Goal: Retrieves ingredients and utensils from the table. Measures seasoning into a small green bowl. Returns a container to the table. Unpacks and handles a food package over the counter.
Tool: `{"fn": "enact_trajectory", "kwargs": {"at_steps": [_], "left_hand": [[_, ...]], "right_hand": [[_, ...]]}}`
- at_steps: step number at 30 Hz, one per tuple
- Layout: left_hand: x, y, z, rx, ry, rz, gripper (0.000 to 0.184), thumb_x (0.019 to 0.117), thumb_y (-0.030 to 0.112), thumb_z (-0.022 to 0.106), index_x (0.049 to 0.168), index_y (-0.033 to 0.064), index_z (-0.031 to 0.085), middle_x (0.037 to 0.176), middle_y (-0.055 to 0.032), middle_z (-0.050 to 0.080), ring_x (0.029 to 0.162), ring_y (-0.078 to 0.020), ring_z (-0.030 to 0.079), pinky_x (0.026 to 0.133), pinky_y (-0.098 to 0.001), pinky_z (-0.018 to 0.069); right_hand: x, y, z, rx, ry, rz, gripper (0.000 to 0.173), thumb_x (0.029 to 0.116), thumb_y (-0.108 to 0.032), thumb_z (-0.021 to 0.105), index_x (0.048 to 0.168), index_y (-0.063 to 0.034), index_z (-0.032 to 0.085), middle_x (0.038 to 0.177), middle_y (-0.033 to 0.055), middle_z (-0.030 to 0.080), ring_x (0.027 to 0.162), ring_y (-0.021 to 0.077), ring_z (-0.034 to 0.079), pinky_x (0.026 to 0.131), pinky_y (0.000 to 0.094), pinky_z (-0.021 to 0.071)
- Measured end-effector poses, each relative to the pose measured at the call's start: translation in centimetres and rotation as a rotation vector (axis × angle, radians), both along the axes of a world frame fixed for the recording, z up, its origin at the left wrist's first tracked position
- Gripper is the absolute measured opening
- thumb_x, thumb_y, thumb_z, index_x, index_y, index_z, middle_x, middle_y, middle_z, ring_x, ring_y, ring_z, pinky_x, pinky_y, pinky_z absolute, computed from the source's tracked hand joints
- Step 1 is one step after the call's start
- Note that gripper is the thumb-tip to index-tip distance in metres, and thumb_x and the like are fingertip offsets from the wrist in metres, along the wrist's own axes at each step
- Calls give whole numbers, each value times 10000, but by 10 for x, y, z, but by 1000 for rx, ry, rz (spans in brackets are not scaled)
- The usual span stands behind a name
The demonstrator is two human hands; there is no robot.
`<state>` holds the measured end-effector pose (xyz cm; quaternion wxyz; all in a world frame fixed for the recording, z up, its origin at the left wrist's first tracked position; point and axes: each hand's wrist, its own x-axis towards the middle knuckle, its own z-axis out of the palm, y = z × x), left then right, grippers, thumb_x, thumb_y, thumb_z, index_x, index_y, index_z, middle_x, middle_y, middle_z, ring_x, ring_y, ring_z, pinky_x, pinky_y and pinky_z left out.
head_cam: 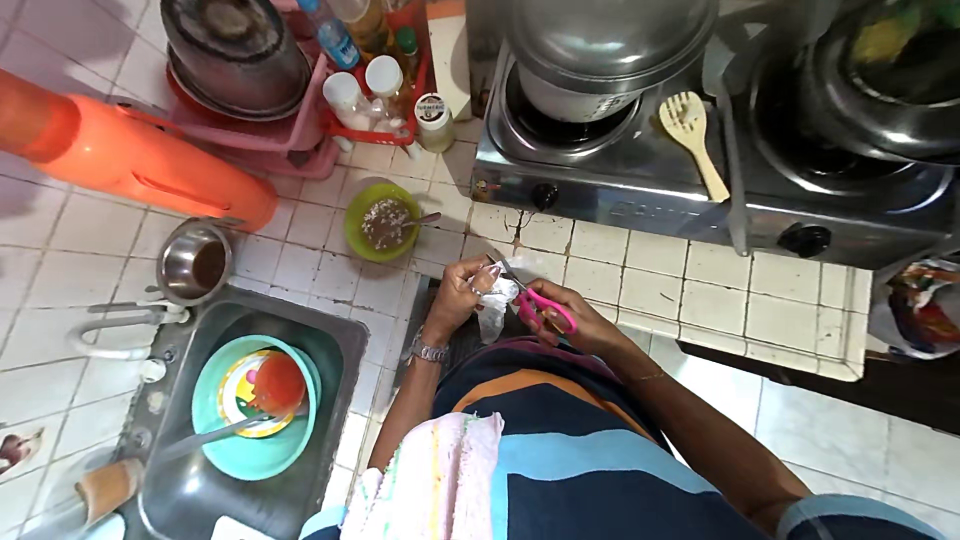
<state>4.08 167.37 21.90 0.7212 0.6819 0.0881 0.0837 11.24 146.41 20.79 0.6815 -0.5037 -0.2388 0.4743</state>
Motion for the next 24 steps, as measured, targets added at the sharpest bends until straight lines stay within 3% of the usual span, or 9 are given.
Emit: {"fn": "enact_trajectory", "kwargs": {"at_steps": [1,2,4,6,9,11,15,21,24], "left_hand": [[1,-1,0,9,-8,7,221,939,68,539,753,103,654,726,99,642,610,63,564,555,-132,488],[1,-1,0,18,-21,4,209,937,70,540,784,77,681,857,64,694,721,42,613,639,-156,525],[5,1,1,9,-71,-65,227,936,49,518,861,-20,722,1329,-88,657,1129,-89,642,932,-273,548],[10,-1,2,2,-106,-73,221,931,42,533,849,-31,724,1475,-117,557,1199,-108,619,971,-285,536],[13,-5,0,-43,-166,-51,220,946,67,547,875,-17,738,1371,-107,645,1163,-110,650,971,-290,545],[13,-7,-4,-60,-149,-29,225,962,108,546,865,37,736,1141,-34,742,946,-40,685,802,-225,569],[10,-10,-7,-73,-61,8,203,962,137,579,807,92,702,855,55,696,697,21,616,605,-165,527],[13,-4,-1,80,-54,33,203,963,80,558,801,60,678,822,57,654,681,41,573,610,-147,500],[15,1,6,149,-41,-33,205,966,65,544,803,17,659,818,27,626,704,30,565,643,-158,502]], "right_hand": [[0,0,0,4,14,-4,578,907,-678,622,1187,-173,595,828,-140,637,607,-20,573,513,161,493],[0,0,0,7,29,-7,580,905,-675,629,1188,-169,599,829,-135,637,603,-18,573,505,161,491],[-1,0,0,13,61,-14,609,889,-692,639,1187,-162,603,830,-121,634,592,-9,568,488,165,486],[-1,0,1,13,89,-31,624,867,-711,650,1174,-170,612,817,-116,630,575,-8,559,474,162,478],[0,-1,3,22,108,-48,604,863,-709,655,1166,-187,624,808,-123,635,573,-17,545,477,154,461],[0,-1,3,18,132,-49,592,864,-707,655,1164,-198,620,803,-124,633,575,-21,543,479,150,457],[0,0,2,23,164,-58,570,876,-686,660,1161,-193,621,791,-121,629,561,-24,539,471,142,451],[-3,5,-2,113,199,-44,393,978,-570,606,1179,-232,606,744,-138,560,526,-37,470,469,136,419],[-2,6,0,106,308,-24,493,894,-674,643,1148,-252,624,770,-120,600,542,-22,507,456,145,429]]}}
